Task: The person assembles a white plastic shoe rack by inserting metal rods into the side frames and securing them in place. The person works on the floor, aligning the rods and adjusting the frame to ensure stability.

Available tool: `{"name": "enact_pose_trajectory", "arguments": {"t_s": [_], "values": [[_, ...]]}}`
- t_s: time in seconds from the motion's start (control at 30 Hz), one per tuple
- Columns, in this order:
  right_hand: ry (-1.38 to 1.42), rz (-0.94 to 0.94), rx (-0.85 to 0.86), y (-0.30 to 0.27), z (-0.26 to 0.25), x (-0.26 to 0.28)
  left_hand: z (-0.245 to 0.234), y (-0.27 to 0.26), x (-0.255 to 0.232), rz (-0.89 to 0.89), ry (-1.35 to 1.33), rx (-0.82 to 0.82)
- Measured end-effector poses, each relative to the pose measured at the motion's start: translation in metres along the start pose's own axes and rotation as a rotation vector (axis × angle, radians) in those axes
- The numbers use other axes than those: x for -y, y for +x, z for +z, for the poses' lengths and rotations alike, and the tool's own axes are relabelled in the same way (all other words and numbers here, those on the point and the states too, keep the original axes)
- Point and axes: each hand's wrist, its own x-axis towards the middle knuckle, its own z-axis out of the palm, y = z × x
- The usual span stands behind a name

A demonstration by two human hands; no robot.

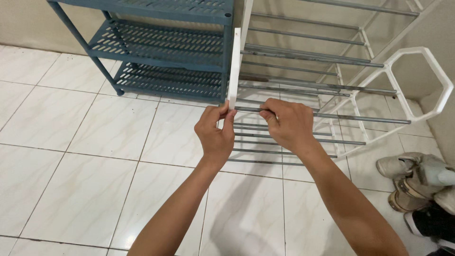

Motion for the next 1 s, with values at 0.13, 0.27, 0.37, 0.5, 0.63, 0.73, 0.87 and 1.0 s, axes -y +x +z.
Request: {"name": "enact_pose_trajectory", "arguments": {"t_s": [0.13, 0.27, 0.37, 0.5, 0.63, 0.73, 0.87, 1.0], "values": [[0.027, 0.150, 0.156, 0.008, -0.008, 0.004, 0.001, -0.002, 0.005, 0.035, 0.022, -0.004], [0.029, 0.207, 0.219, 0.017, -0.010, 0.010, 0.000, 0.002, 0.008, 0.046, 0.032, -0.002], [0.035, 0.161, 0.193, 0.022, -0.008, 0.016, -0.007, 0.008, 0.006, 0.053, 0.117, 0.011], [0.088, 0.128, 0.204, 0.024, -0.003, 0.026, -0.012, 0.013, -0.006, 0.196, 0.321, -0.010], [0.211, -0.005, 0.143, 0.023, -0.004, 0.024, 0.004, 0.015, -0.025, 0.315, 0.499, -0.013], [0.251, -0.119, 0.021, 0.021, -0.012, 0.008, 0.033, 0.021, -0.040, 0.327, 0.489, 0.057], [0.130, -0.089, -0.218, 0.005, -0.044, -0.038, 0.072, 0.018, -0.059, 0.462, 0.537, 0.092], [-0.159, -0.051, -0.602, -0.026, -0.098, -0.104, 0.110, 0.001, -0.076, 0.441, 0.408, 0.196]]}}
